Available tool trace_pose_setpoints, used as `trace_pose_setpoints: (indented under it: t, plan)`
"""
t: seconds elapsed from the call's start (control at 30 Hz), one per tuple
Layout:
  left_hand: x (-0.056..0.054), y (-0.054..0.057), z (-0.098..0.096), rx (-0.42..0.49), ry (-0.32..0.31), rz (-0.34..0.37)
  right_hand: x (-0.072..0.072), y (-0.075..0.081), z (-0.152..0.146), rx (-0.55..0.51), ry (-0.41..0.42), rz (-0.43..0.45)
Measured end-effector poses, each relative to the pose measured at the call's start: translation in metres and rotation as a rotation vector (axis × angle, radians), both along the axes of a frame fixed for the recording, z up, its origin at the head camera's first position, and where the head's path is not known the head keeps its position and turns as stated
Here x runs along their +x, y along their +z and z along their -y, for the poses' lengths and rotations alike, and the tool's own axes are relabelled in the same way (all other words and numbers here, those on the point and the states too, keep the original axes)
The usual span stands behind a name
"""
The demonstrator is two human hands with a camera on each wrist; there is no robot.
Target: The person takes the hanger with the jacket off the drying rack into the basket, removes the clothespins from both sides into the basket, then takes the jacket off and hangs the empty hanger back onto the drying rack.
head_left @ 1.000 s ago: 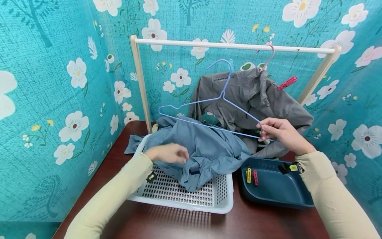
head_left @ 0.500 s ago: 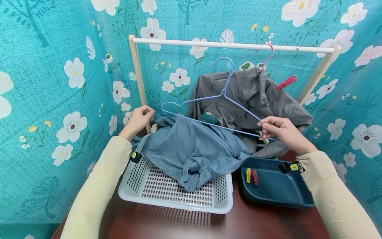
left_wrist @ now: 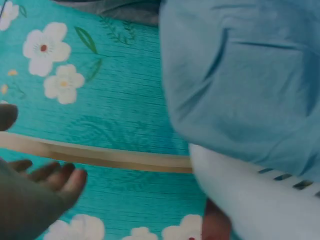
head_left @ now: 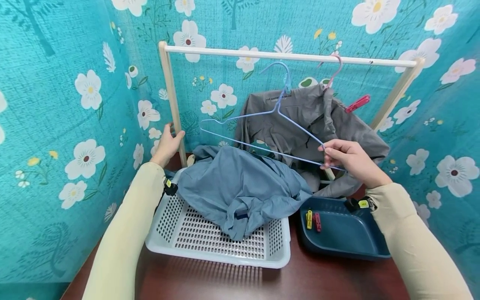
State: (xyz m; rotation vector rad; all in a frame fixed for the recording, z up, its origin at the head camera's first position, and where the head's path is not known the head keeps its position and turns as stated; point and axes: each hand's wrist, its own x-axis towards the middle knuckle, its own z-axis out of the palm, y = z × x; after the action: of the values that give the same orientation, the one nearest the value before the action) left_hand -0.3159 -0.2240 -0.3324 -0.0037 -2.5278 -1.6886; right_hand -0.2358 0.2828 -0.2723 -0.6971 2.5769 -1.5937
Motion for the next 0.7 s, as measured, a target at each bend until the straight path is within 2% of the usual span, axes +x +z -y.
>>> trace_pose_setpoints:
  t: [0.07,0.2,0.3,0.4,0.7]
  plan:
    - [-0.004,-0.005,0.001,0.017,-0.029,-0.027,-0.003,0.003,0.005,-0.001,-0.014,-0.001]
    - [-0.011,-0.013,0.002,-0.066,-0.007,-0.097,-0.010,0.012,0.013,-0.035,-0.008,-0.010]
    - [-0.015,-0.016,0.002,-0.150,0.040,-0.096,-0.015,0.019,0.021,-0.072,0.016,-0.009]
    - [-0.016,-0.017,0.002,-0.205,0.059,-0.078,-0.020,0.026,0.030,-0.104,0.032,-0.001]
    - [-0.020,-0.017,0.001,-0.232,0.043,-0.070,-0.034,0.039,0.061,-0.112,0.014,0.019]
